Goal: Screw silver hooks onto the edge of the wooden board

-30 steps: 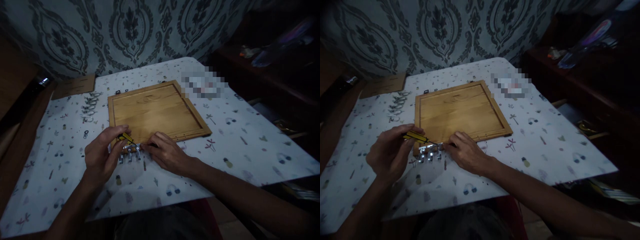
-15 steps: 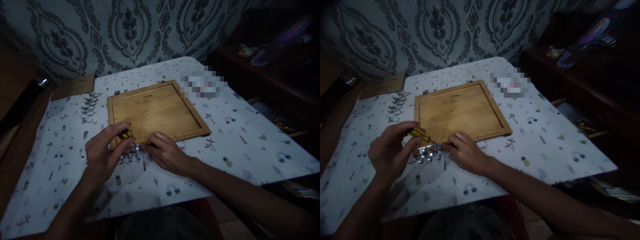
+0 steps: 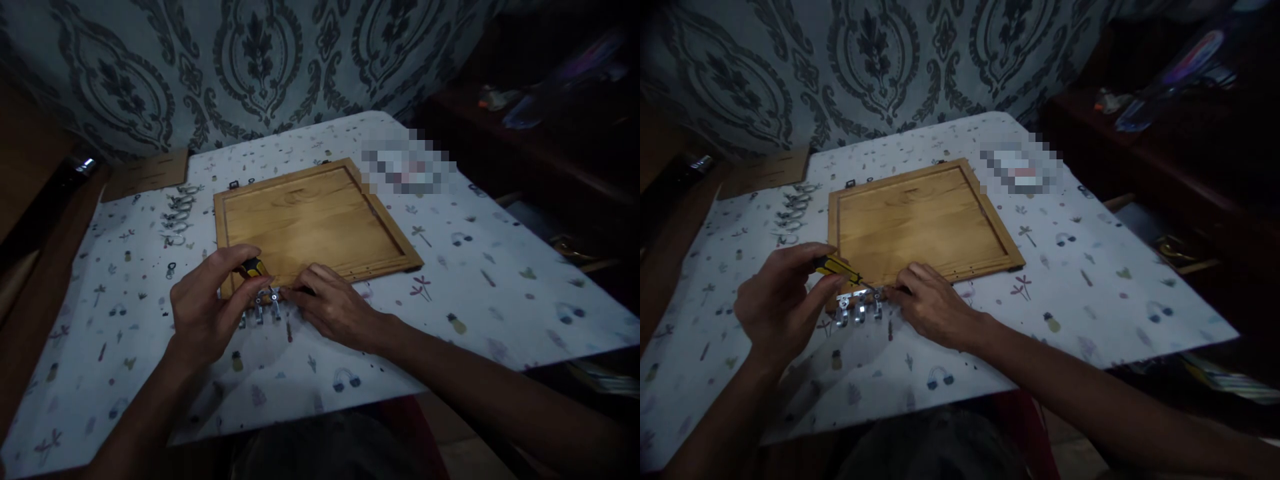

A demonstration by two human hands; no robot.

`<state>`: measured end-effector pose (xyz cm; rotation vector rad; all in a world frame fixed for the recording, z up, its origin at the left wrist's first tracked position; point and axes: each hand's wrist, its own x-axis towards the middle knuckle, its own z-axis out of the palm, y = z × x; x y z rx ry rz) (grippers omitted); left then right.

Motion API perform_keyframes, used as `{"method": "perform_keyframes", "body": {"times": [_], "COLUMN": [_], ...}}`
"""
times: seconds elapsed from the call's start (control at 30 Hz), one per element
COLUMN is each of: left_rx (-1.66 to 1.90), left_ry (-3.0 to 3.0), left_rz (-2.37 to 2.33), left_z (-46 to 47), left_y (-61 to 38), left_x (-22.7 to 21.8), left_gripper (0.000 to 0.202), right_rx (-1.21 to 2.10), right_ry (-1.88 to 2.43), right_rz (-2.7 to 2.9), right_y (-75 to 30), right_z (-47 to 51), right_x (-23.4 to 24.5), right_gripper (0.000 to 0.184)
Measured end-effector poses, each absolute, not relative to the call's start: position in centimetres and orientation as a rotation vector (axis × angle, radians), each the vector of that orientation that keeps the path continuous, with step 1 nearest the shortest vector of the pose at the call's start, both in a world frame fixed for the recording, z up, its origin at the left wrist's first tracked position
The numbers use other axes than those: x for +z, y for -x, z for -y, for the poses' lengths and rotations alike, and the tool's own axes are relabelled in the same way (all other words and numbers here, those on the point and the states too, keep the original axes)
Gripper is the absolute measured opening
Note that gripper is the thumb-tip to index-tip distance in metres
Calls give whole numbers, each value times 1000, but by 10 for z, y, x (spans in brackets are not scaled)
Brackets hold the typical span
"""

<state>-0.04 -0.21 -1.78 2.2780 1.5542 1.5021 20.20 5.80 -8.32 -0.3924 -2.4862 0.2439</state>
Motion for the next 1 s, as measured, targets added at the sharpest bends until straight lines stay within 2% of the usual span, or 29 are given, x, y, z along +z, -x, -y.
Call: {"method": "perform_keyframes", "body": {"times": [0.4, 0.67, 1.0], "left_rx": [1587, 2020, 2023], "left_ry": [-2243, -1864, -1842], "left_rz": [-1552, -1529, -1593], "left_z": [5, -2, -4], "left_y": [1, 12, 28], "left_x": [-16, -6, -16], "left_gripper": [42, 41, 37], "right_rx": [277, 287, 327], "right_ry": [414, 414, 397], "right_rz": [2497, 2485, 2412], "right_y": [-202, -204, -204], "right_z": [-57, -60, -61], "right_x": [-83, -85, -82], "right_gripper": [21, 23, 22]}}
